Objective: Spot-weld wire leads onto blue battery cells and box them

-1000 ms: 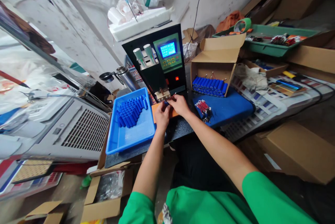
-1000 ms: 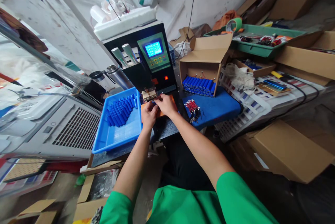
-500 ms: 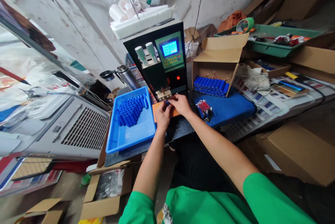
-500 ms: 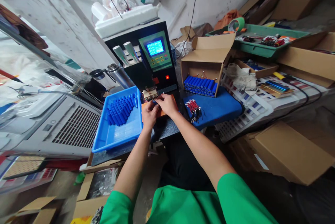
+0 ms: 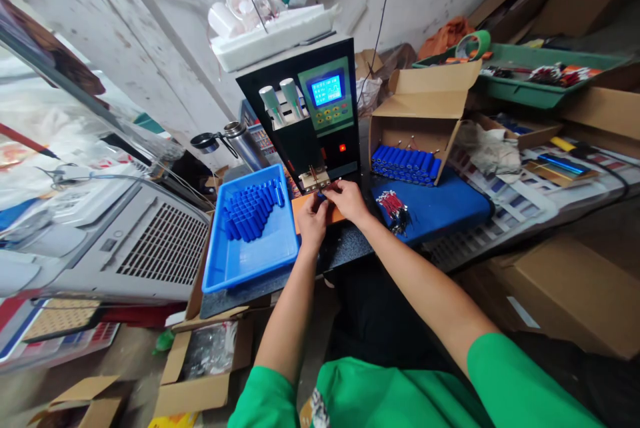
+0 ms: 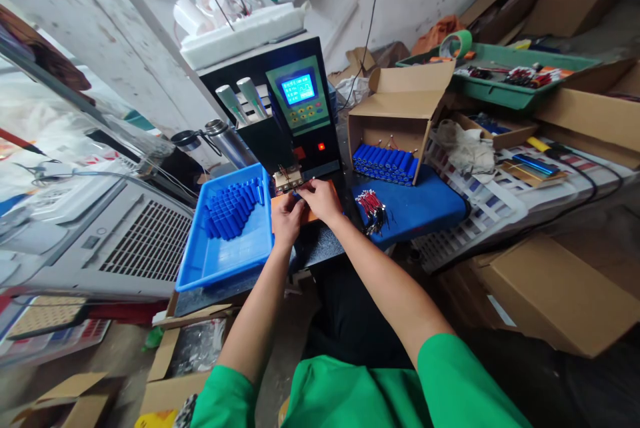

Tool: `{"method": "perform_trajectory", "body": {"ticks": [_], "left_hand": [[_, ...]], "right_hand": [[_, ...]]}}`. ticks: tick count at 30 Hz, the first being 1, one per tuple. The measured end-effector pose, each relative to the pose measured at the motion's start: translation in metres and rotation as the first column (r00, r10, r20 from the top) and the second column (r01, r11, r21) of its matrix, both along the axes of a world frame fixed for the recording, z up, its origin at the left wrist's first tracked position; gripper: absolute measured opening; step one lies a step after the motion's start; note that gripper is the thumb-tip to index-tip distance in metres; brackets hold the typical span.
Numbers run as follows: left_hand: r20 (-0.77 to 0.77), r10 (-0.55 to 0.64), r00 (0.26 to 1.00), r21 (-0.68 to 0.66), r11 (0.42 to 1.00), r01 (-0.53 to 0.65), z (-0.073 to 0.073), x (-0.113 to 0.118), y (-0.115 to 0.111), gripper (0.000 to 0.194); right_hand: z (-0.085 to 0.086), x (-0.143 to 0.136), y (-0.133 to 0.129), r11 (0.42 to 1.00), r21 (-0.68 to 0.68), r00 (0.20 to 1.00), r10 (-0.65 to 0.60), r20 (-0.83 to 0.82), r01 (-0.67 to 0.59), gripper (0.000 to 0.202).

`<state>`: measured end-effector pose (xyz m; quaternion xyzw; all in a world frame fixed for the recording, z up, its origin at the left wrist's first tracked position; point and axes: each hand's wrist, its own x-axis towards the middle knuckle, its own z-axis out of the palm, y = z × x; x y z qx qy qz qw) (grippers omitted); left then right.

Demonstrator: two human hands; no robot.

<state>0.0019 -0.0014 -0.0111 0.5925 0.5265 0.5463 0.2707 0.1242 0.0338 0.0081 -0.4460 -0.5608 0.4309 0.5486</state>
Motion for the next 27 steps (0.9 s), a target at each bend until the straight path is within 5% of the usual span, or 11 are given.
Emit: {"method": "perform_trajectory", "body": {"ticks": [22, 27], "left_hand": [[0.047, -0.020, 0.999, -0.003, 1.000, 0.020, 0.004, 0.003, -0.002, 0.027], [0.051, -0.017, 0.999, 0.010, 1.000, 0.017, 0.004, 0.004, -0.001, 0.025]], "right_hand": [[-0.005, 0.010, -0.008, 0.997, 0.011, 0.997, 0.073, -0.039, -0.073, 0.019], [-0.010, 0.016, -0.012, 0.999, 0.039, 0.997, 0.035, 0.062, -0.038, 0.022]]}}
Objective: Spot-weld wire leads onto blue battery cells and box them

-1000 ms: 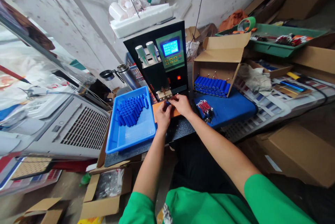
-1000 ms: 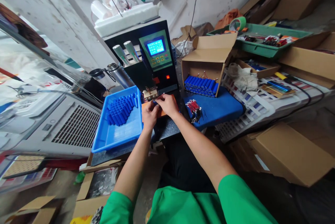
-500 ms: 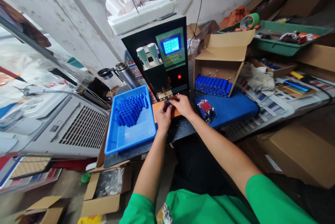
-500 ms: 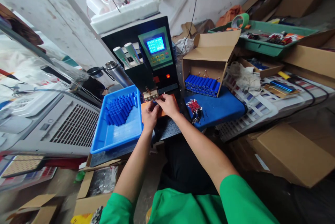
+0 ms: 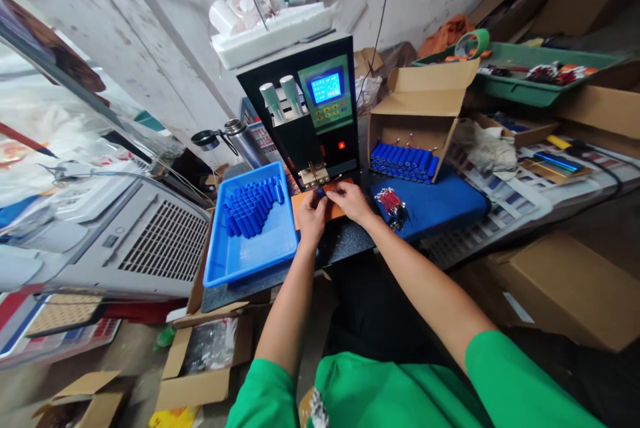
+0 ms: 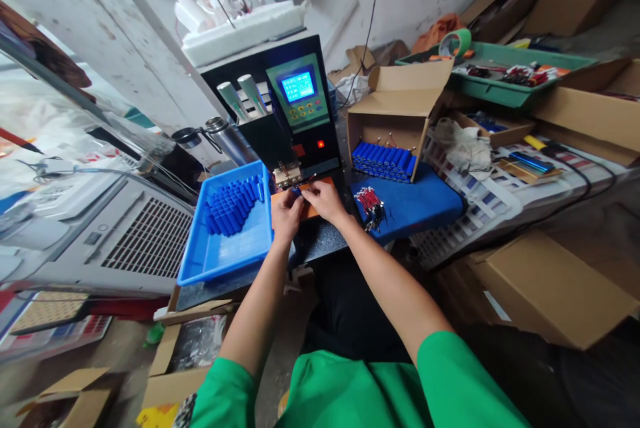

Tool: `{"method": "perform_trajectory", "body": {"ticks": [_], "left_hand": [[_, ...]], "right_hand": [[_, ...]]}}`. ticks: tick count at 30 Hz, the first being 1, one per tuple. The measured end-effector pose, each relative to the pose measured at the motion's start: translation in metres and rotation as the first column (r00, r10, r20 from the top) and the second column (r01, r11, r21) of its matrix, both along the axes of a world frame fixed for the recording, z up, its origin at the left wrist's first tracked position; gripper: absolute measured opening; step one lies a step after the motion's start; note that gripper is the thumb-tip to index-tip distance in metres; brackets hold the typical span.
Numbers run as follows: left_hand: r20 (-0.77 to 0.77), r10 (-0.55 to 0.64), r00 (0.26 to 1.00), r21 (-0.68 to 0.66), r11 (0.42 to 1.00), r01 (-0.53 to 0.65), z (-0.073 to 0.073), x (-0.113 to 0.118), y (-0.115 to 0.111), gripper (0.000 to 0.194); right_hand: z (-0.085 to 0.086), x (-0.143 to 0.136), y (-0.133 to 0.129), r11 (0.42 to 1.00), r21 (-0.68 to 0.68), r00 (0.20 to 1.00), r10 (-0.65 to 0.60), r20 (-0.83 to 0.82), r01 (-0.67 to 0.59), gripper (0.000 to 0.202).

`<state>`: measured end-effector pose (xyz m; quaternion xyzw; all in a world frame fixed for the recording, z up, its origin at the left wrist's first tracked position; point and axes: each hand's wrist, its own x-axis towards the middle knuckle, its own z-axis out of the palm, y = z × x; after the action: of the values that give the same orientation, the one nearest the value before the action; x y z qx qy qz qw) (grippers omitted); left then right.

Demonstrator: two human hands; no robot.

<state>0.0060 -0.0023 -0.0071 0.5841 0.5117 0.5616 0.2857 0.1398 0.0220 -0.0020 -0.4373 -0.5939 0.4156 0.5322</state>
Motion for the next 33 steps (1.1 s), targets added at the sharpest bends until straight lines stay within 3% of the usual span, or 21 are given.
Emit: {"method": "perform_trajectory", "body": {"ticks": [11, 18, 23, 28, 33], "left_hand": [[-0.083, 0.013, 0.996, 0.006, 1.000, -0.012, 0.000, -0.002, -0.001, 0.023], [-0.025, 0.001, 1.000, -0.009, 1.000, -0.001, 0.005, 0.000, 0.001, 0.025], [0.000, 0.084, 0.996, -0.008, 0.996, -0.084, 0.011, -0.013, -0.006, 0.027], [-0.114, 0.106, 0.988, -0.074, 0.991, -0.115, 0.005, -0.026, -0.021, 0.024], [-0.284, 0.054, 0.957, -0.035, 0.997, -0.067, -0.005, -0.025, -0.021, 0.019]], "right_hand": [[-0.005, 0.004, 0.005, 0.998, -0.048, 0.997, 0.043, -0.060, -0.046, 0.034], [-0.002, 0.007, 0.004, 0.991, -0.101, 0.984, 0.074, -0.160, -0.091, 0.035], [0.005, 0.008, 0.002, 0.987, -0.130, 0.979, 0.073, -0.191, -0.099, 0.038], [0.006, 0.009, 0.002, 0.978, -0.168, 0.971, 0.085, -0.224, -0.125, 0.036], [0.008, 0.012, 0.001, 0.960, -0.217, 0.946, 0.106, -0.307, -0.179, 0.036]]}}
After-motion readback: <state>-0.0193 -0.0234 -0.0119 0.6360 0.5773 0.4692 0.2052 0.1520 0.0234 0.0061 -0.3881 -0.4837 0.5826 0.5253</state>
